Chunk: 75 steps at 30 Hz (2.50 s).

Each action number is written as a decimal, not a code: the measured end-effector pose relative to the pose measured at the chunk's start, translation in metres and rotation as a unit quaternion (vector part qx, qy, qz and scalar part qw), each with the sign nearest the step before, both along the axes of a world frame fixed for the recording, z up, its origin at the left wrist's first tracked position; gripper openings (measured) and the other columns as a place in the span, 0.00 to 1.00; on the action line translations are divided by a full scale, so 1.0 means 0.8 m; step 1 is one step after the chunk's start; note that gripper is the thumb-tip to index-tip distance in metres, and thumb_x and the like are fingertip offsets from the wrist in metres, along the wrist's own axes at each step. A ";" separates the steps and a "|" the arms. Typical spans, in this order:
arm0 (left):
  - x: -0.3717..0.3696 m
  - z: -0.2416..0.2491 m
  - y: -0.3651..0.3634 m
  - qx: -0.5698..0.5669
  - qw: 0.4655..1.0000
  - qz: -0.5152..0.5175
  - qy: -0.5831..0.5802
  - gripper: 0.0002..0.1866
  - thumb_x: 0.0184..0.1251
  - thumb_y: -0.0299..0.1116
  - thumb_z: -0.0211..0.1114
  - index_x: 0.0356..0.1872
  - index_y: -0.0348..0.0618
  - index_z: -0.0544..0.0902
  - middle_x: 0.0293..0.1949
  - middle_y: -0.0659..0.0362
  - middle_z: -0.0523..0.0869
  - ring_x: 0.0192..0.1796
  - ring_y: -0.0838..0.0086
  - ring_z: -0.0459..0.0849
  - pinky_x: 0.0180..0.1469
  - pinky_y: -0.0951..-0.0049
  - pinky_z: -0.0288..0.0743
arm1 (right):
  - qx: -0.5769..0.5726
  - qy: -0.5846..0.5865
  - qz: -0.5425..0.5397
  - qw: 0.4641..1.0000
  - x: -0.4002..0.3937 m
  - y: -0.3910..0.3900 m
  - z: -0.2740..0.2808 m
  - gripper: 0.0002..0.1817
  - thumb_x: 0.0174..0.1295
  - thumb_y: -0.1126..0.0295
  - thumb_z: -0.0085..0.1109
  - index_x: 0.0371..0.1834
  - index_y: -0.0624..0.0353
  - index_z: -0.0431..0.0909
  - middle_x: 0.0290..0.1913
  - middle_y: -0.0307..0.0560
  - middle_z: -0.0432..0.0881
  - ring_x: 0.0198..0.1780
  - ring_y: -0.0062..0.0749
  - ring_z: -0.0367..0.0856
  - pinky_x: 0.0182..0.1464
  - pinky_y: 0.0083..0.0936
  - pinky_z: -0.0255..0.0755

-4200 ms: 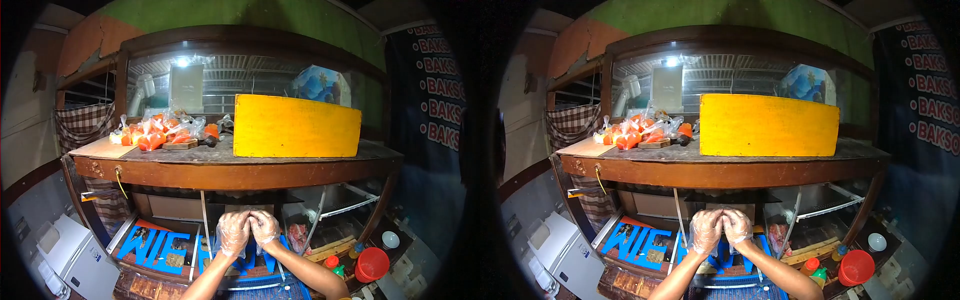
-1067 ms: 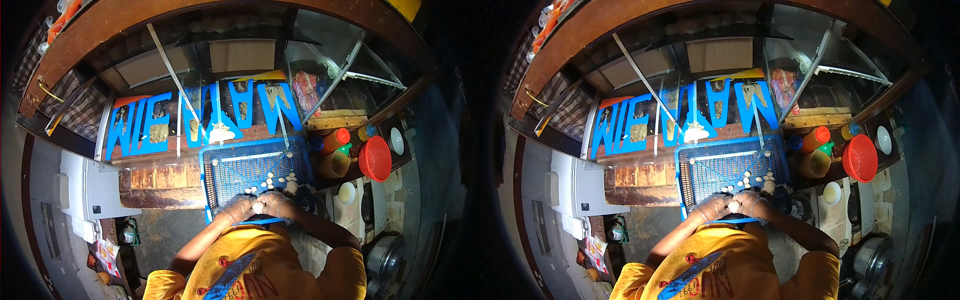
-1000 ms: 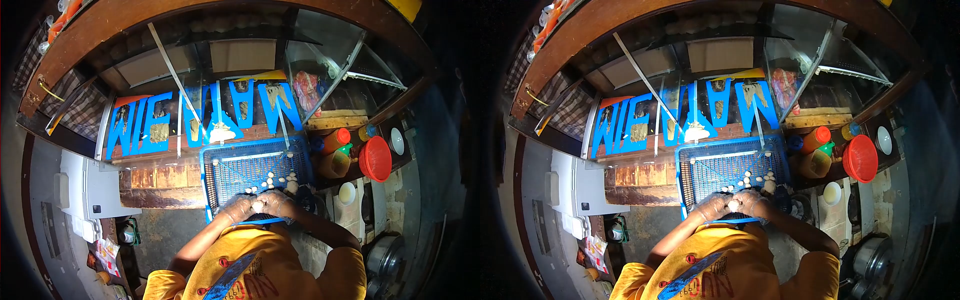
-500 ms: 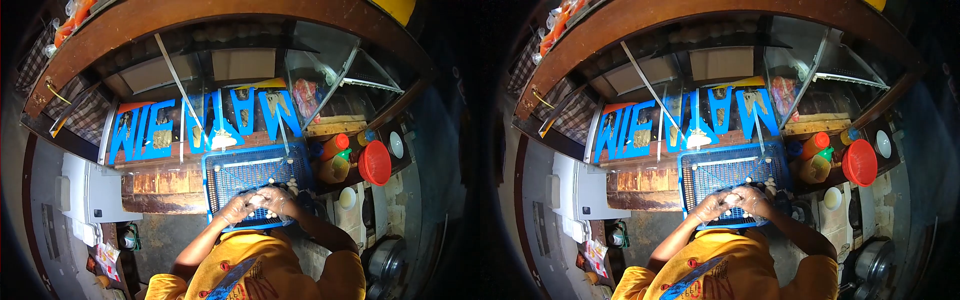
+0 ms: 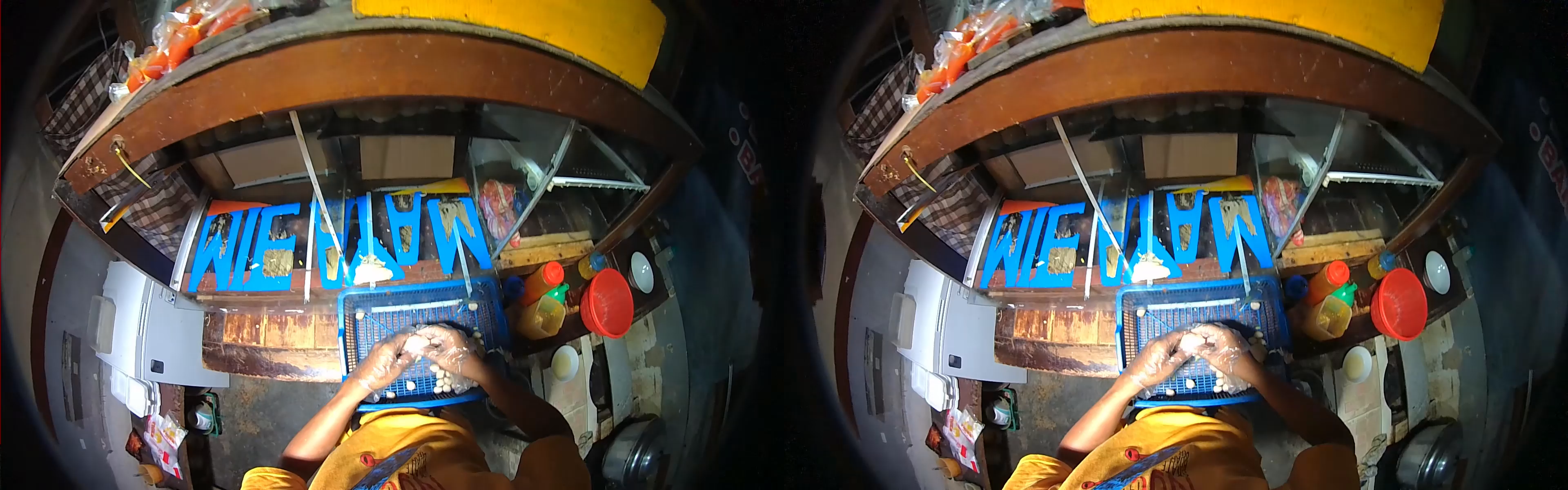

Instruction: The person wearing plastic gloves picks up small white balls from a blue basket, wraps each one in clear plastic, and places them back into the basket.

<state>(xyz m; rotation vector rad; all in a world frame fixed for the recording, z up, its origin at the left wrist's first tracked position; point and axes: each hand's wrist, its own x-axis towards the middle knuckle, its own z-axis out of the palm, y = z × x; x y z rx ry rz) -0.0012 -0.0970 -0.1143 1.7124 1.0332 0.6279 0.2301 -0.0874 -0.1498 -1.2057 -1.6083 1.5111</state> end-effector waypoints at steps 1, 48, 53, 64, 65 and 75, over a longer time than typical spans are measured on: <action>-0.001 -0.015 0.002 0.037 0.999 0.010 0.012 0.26 0.79 0.34 0.67 0.73 0.34 0.75 0.66 0.35 0.84 0.69 0.43 0.84 0.69 0.54 0.79 | 0.015 -0.010 0.003 1.000 -0.001 0.002 0.004 0.22 0.72 0.77 0.70 0.66 0.69 0.79 0.59 0.51 0.88 0.60 0.32 0.88 0.63 0.31 0.83; -0.023 0.156 0.133 0.311 0.942 0.126 -0.011 0.27 0.84 0.43 0.62 0.71 0.31 0.76 0.63 0.34 0.85 0.66 0.40 0.85 0.68 0.52 0.80 | 0.299 0.019 -0.026 0.954 -0.041 0.167 0.171 0.27 0.70 0.70 0.75 0.69 0.65 0.79 0.57 0.50 0.89 0.53 0.30 0.92 0.56 0.27 0.86; -0.022 0.170 0.160 0.407 0.903 0.139 -0.021 0.27 0.82 0.39 0.65 0.71 0.29 0.76 0.65 0.34 0.84 0.66 0.42 0.85 0.68 0.54 0.79 | 0.408 0.026 -0.063 0.910 -0.053 0.182 0.205 0.25 0.68 0.68 0.76 0.66 0.64 0.82 0.55 0.50 0.88 0.53 0.33 0.91 0.56 0.29 0.85; -0.021 0.216 0.198 0.626 0.759 0.179 0.009 0.27 0.69 0.25 0.75 0.68 0.34 0.79 0.45 0.44 0.88 0.48 0.48 0.87 0.53 0.52 0.82 | 0.561 0.007 -0.132 0.817 -0.074 0.210 0.252 0.21 0.63 0.73 0.76 0.60 0.59 0.86 0.55 0.55 0.87 0.53 0.48 0.91 0.54 0.35 0.88; -0.021 0.216 0.200 0.628 0.758 0.178 0.008 0.27 0.69 0.25 0.75 0.68 0.34 0.79 0.45 0.44 0.88 0.48 0.48 0.87 0.53 0.52 0.82 | 0.564 0.007 -0.132 0.815 -0.076 0.213 0.252 0.21 0.63 0.73 0.76 0.60 0.59 0.86 0.55 0.55 0.87 0.53 0.48 0.91 0.54 0.35 0.88; -0.023 0.216 0.247 0.685 0.703 0.182 -0.057 0.27 0.61 0.18 0.75 0.62 0.39 0.81 0.52 0.47 0.89 0.53 0.48 0.87 0.58 0.53 0.82 | 0.726 -0.004 -0.150 0.671 -0.093 0.248 0.265 0.21 0.60 0.79 0.75 0.57 0.56 0.85 0.56 0.54 0.87 0.57 0.49 0.88 0.57 0.38 0.86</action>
